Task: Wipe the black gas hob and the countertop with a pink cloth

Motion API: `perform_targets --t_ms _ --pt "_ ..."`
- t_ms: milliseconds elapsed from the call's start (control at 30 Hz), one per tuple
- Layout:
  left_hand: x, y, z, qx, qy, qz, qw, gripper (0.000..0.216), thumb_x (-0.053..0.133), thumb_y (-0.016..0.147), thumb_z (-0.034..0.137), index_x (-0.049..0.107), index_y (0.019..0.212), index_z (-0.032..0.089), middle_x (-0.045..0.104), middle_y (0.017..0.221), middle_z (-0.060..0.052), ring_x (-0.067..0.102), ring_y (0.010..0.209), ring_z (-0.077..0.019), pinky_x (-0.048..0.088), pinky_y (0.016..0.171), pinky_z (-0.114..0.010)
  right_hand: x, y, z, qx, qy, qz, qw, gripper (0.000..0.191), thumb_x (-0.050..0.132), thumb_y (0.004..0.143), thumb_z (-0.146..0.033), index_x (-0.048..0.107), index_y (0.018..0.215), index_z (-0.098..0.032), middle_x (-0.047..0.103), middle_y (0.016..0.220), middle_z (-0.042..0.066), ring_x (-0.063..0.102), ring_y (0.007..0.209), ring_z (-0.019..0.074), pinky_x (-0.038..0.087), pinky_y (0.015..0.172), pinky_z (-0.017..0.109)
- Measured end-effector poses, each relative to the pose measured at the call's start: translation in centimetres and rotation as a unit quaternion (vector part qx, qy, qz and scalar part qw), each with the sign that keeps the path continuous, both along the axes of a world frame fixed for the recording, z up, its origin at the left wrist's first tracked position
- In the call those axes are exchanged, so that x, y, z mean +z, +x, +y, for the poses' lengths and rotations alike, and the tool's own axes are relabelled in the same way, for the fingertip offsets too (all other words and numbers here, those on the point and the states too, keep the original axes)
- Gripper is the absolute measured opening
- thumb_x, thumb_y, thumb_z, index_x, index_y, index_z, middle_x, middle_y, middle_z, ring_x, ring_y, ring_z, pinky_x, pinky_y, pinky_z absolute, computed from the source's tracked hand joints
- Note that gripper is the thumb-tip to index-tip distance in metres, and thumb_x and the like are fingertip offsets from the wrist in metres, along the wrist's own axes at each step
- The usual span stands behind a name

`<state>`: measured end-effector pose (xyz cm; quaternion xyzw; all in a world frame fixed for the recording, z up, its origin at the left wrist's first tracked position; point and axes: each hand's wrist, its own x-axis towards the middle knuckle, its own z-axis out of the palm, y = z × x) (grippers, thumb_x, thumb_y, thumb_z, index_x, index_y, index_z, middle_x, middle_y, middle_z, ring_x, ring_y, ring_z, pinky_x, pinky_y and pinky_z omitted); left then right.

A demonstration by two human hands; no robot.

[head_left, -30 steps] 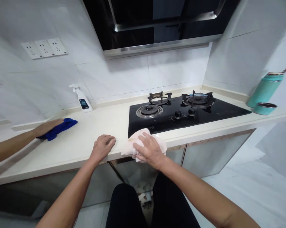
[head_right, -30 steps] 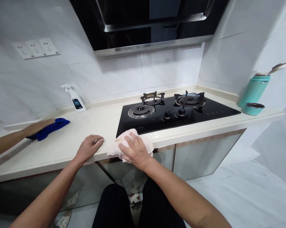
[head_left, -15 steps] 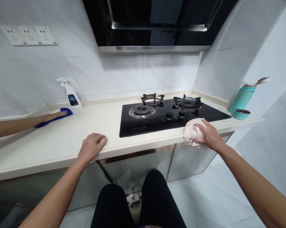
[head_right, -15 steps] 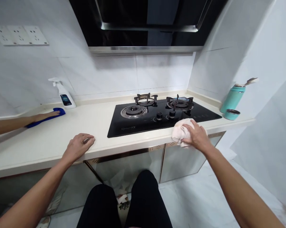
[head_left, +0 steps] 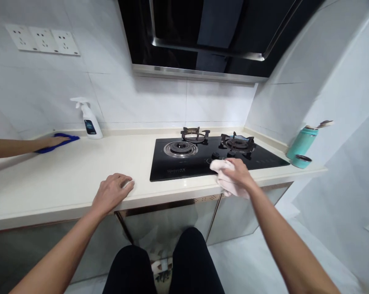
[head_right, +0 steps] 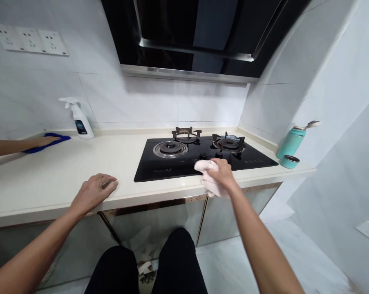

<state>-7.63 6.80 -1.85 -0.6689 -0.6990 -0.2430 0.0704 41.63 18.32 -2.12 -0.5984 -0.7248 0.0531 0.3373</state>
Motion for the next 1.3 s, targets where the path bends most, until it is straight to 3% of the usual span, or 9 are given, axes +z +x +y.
perform_targets --t_ms 100,200,300,400,567,667,933,1133,1300 --pt "0.0 -0.3 0.0 -0.001 -0.005 -0.004 1.000 0.043 0.048 0.089 0.053 0.079 0.098 0.024 0.075 0.114 -0.009 0.066 0.116 -0.0356 0.050 0.098 -0.047 -0.3 -6.5 0.6 -0.025 0.035 -0.008 0.999 0.054 0.064 0.087 -0.046 0.064 0.133 -0.020 0.055 0.140 0.018 0.054 0.122 0.0369 0.045 0.106 0.053" --pt "-0.2 -0.7 0.1 -0.002 -0.014 -0.007 1.000 0.045 0.047 0.090 0.056 0.079 0.099 0.026 0.075 0.117 -0.009 0.066 0.117 -0.0356 0.051 0.097 -0.047 -0.7 -8.2 0.3 0.027 0.068 -0.105 0.992 0.034 0.060 0.093 -0.039 0.072 0.121 -0.023 0.054 0.142 0.017 0.053 0.122 0.0368 0.043 0.106 0.053" --pt "-0.5 -1.2 0.2 -0.008 -0.013 -0.004 1.000 0.047 0.046 0.090 0.060 0.079 0.100 0.027 0.075 0.119 -0.008 0.067 0.115 -0.0351 0.052 0.097 -0.047 -1.4 -4.3 0.1 0.037 0.069 -0.157 0.984 0.029 0.055 0.095 -0.032 0.075 0.117 -0.028 0.057 0.140 0.013 0.057 0.116 0.0340 0.047 0.100 0.051" --pt "-0.8 -1.4 0.4 -0.010 -0.004 0.003 1.000 0.049 0.044 0.090 0.063 0.078 0.099 0.028 0.075 0.119 -0.007 0.067 0.114 -0.0347 0.052 0.097 -0.047 -2.5 2.7 1.2 -0.049 0.059 -0.133 0.988 0.033 0.058 0.093 -0.039 0.074 0.120 -0.029 0.050 0.149 0.014 0.056 0.121 0.0368 0.048 0.100 0.055" --pt "-1.2 -1.8 0.6 -0.007 0.004 0.013 1.000 0.048 0.046 0.088 0.065 0.078 0.098 0.031 0.076 0.118 -0.007 0.067 0.115 -0.0354 0.053 0.096 -0.048 -3.1 11.7 5.5 -0.149 0.048 -0.073 0.985 0.091 0.071 0.080 -0.055 0.042 0.155 -0.011 0.044 0.154 0.026 0.041 0.144 0.0422 0.043 0.112 0.053" --pt "-1.3 -1.9 0.6 -0.008 0.013 0.009 1.000 0.049 0.046 0.088 0.065 0.078 0.098 0.031 0.076 0.118 -0.007 0.067 0.116 -0.0355 0.053 0.097 -0.049 -1.6 12.8 8.0 -0.199 -0.025 -0.089 0.976 0.093 0.071 0.080 -0.060 0.043 0.151 -0.007 0.058 0.142 0.027 0.054 0.134 0.0402 0.047 0.105 0.048" --pt "-0.8 -1.4 0.1 -0.006 -0.013 0.010 1.000 0.051 0.044 0.091 0.064 0.077 0.105 0.027 0.075 0.121 -0.009 0.065 0.119 -0.0348 0.050 0.101 -0.050 0.9 7.9 10.7 -0.225 -0.069 -0.159 0.959 0.042 0.060 0.094 -0.037 0.059 0.129 -0.015 0.070 0.122 0.020 0.067 0.115 0.0325 0.046 0.090 0.037" --pt "-1.3 -1.3 0.2 -0.011 -0.005 0.007 1.000 0.049 0.045 0.092 0.062 0.077 0.105 0.028 0.074 0.123 -0.008 0.065 0.119 -0.0332 0.050 0.099 -0.046 0.9 4.9 4.9 -0.195 -0.058 -0.205 0.957 0.035 0.056 0.096 -0.038 0.059 0.119 -0.012 0.069 0.113 0.019 0.067 0.103 0.0306 0.044 0.081 0.035" --pt "-1.3 -1.1 0.2 -0.008 -0.001 0.012 1.000 0.048 0.045 0.092 0.060 0.077 0.106 0.027 0.074 0.123 -0.008 0.066 0.117 -0.0325 0.050 0.096 -0.045 1.3 0.7 0.3 -0.046 -0.059 -0.182 0.980 0.027 0.057 0.093 -0.036 0.061 0.113 -0.019 0.069 0.108 0.011 0.066 0.095 0.0261 0.042 0.079 0.033"
